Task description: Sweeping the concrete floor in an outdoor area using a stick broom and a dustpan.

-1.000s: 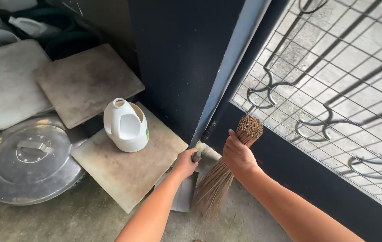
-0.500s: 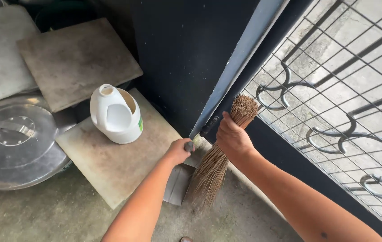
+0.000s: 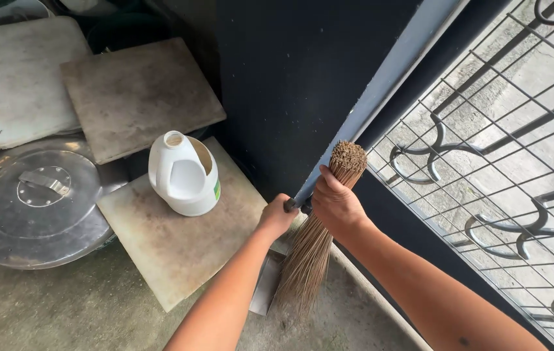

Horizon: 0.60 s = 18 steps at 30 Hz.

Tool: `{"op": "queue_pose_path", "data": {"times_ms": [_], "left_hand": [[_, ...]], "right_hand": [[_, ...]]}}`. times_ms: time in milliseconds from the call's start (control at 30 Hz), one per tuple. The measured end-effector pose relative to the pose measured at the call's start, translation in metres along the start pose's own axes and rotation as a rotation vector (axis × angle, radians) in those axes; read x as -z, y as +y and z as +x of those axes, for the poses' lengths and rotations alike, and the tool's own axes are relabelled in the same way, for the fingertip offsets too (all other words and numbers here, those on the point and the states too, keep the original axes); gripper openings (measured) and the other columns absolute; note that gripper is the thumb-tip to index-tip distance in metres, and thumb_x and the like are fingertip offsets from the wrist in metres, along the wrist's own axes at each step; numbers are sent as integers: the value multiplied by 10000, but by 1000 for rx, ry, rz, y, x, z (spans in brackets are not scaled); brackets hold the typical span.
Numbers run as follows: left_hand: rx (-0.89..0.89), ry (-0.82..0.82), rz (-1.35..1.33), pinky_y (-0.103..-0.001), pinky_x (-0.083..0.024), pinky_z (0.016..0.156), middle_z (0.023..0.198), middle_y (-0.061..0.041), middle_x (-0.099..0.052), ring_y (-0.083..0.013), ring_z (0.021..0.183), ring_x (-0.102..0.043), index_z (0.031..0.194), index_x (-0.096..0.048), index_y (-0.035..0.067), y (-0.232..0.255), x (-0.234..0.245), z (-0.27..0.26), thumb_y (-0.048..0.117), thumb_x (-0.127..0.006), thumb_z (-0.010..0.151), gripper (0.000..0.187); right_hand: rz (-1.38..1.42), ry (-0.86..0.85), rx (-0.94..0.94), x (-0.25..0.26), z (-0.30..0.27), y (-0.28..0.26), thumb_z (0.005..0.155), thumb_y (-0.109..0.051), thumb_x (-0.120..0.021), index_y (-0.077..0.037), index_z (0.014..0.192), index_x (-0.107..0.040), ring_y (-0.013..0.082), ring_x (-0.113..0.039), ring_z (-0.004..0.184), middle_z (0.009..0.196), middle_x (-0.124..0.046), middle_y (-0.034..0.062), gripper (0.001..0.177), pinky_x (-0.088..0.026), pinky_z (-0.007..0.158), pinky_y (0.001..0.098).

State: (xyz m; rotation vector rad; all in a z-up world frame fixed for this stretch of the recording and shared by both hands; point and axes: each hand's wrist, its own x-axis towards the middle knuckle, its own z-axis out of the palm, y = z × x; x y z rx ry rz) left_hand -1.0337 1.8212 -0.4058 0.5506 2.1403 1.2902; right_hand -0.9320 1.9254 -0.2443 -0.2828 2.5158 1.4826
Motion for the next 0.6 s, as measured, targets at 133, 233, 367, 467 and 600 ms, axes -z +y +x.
{"op": "queue_pose_path", "data": {"times_ms": [133,233,367,467,600], "left_hand": [[-50,-37,120,-431,-516,879,1009,-121,-725,-330,1015,-677,1115,-628,98,6,-7,1,247,-717,874,296],[-75,-51,169,-453,-515,894,1043,-146,-725,-357,1048,-673,1129,-619,95,20,-6,0,230,-697,876,297],[-85,-59,197,-466,-507,910,1117,-154,-707,-367,1099,-648,1170,-607,101,29,-11,0,227,-660,910,293],[-110,-50,245,-472,-506,920,1158,-151,-700,-368,1125,-640,1205,-607,118,36,-12,9,232,-606,952,278],[-103,-42,287,-472,-517,925,1186,-155,-697,-368,1140,-641,1238,-610,130,45,-8,14,237,-559,983,281]], "right_hand": [[16,22,24,9,1,7,848,-256,-654,-196,974,-740,280,-494,1278,1123,-684,-41,164,-39,1233,541],[-22,33,8,10,-1,12,826,-293,-636,-165,998,-749,278,-492,1272,1109,-686,-39,242,-47,1214,530],[15,44,-1,8,-2,15,832,-278,-637,-171,979,-750,282,-495,1273,1087,-687,-40,215,-55,1226,524],[-1,41,-22,-9,5,12,846,-252,-648,-176,962,-748,284,-502,1268,1069,-689,-38,171,-61,1238,531],[-38,63,-29,-11,11,14,839,-234,-678,-192,988,-739,265,-494,1287,1068,-683,-62,166,-40,1249,543]]}}
